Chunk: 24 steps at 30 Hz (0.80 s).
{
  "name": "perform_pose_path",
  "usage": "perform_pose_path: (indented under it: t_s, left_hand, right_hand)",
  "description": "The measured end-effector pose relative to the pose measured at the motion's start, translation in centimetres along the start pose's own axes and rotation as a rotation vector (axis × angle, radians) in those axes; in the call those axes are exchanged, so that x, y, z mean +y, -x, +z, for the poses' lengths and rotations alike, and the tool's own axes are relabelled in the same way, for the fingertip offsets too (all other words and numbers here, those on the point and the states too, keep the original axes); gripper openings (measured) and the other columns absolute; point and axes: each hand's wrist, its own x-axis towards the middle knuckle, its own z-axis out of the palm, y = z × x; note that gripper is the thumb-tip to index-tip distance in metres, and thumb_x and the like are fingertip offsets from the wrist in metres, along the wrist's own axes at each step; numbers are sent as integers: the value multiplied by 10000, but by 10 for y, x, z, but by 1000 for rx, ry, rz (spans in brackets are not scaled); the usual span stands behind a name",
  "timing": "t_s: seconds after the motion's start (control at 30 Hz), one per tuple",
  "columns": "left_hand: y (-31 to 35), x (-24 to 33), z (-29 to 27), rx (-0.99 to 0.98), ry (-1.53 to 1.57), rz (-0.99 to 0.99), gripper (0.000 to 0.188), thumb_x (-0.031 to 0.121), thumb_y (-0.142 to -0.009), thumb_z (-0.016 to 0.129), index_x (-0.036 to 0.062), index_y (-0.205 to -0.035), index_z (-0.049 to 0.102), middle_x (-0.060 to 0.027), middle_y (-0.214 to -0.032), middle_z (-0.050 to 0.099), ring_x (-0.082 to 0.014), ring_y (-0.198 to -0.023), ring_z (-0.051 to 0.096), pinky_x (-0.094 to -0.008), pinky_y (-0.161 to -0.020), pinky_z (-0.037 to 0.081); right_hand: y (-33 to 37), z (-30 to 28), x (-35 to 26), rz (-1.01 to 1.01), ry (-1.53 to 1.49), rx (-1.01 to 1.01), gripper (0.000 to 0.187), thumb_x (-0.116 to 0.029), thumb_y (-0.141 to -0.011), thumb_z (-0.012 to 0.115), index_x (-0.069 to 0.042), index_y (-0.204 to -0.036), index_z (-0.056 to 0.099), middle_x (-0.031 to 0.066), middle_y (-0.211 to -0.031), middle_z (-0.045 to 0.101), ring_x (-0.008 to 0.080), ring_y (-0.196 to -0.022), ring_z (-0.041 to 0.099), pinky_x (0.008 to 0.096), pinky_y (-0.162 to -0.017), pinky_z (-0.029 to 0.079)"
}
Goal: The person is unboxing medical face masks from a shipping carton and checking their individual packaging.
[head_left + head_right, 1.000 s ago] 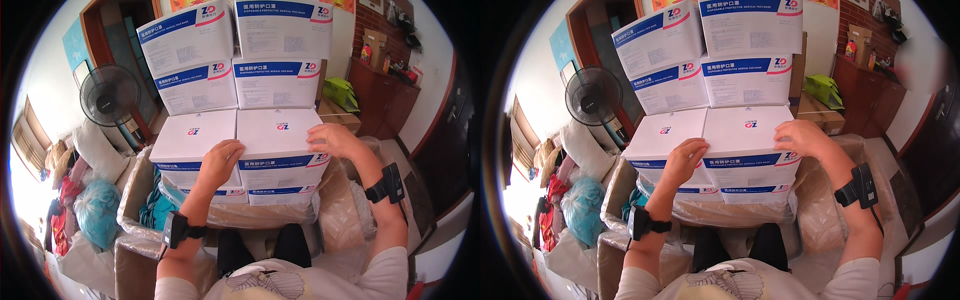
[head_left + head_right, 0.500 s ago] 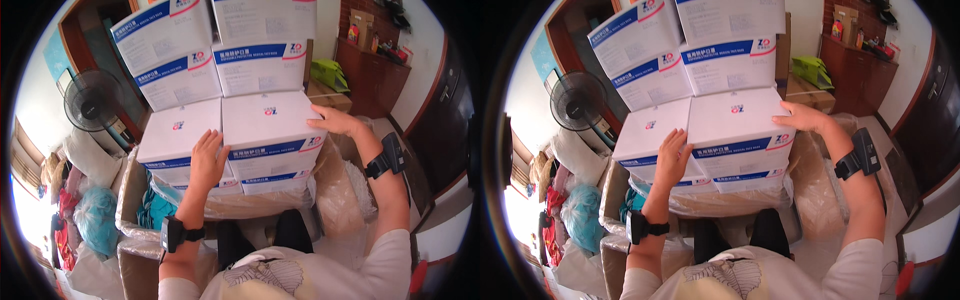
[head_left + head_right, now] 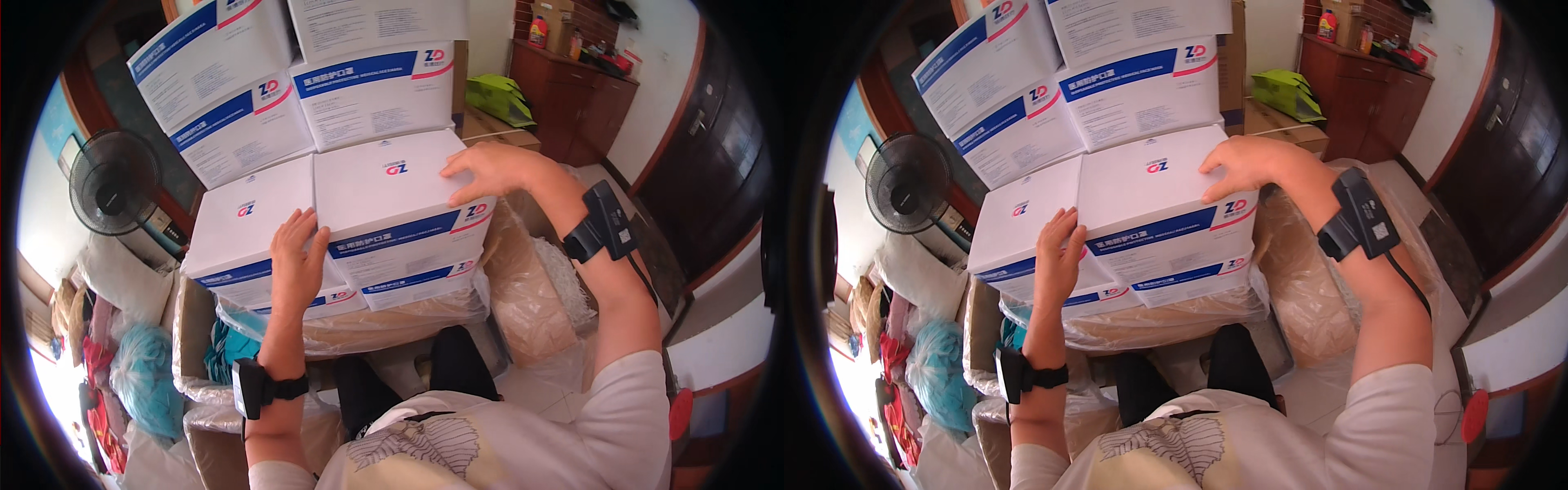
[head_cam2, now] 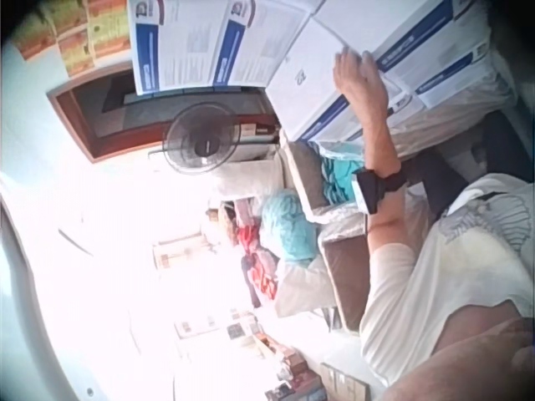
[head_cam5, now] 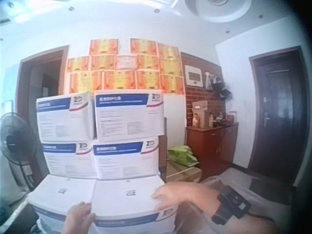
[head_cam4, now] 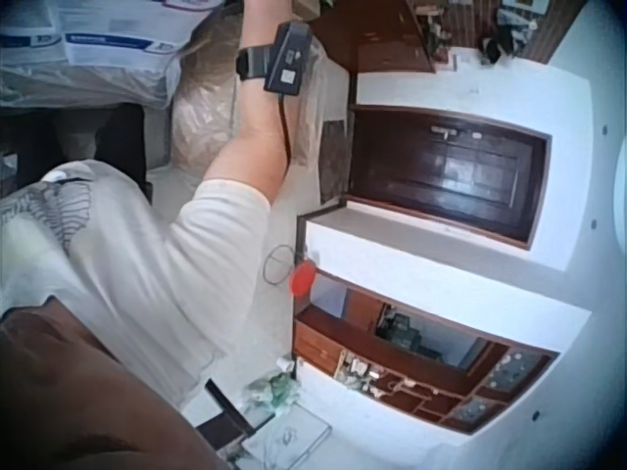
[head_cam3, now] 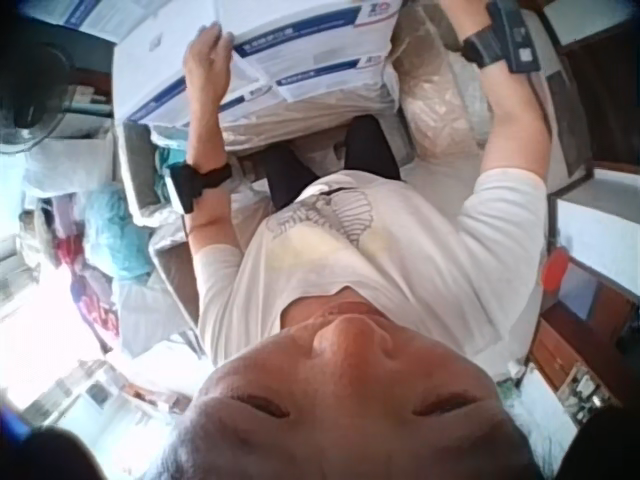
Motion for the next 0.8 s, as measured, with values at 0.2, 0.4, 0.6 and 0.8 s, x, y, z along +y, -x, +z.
perform_pose_path:
  t_s: [0.2, 0.4, 0.6, 0.8]
  left_hand:
    - [-2, 6, -5, -91, 148, -12, 327, 207, -896, 497, -14, -1128, 562, -165, -1236, 521, -295, -1257, 374, -433, -1057, 170]
    - [5, 0, 3, -13, -3, 45, 411, 232, -881, 520, -48, -1181, 511, -200, -1243, 501, -300, -1256, 374, -439, -1063, 165]
    - [11, 10, 8, 72, -80, 40, 440, 230, -865, 545, -55, -1194, 485, -207, -1230, 502, -319, -1241, 380, -438, -1065, 170]
    - [9, 23, 14, 64, -94, -27, 471, 260, -866, 550, -58, -1204, 472, -209, -1250, 485, -320, -1265, 346, -440, -1072, 145]
  right_hand:
    - [9, 9, 17, -51, -157, 73, 574, -356, -739, 692, 5, -1164, 555, 216, -1270, 475, 301, -1190, 457, 325, -987, 347]
    - [8, 12, 5, -5, -297, 114, 497, -302, -761, 683, 16, -1128, 579, 215, -1289, 461, 288, -1205, 446, 320, -993, 334]
    - [8, 8, 0, -74, -255, 98, 502, -294, -779, 667, 25, -1152, 557, 218, -1294, 454, 276, -1205, 448, 325, -988, 338]
    - [-16, 25, 42, 343, -498, 499, 532, -321, -853, 589, 85, -1181, 484, 221, -1193, 524, 252, -1099, 513, 316, -913, 402]
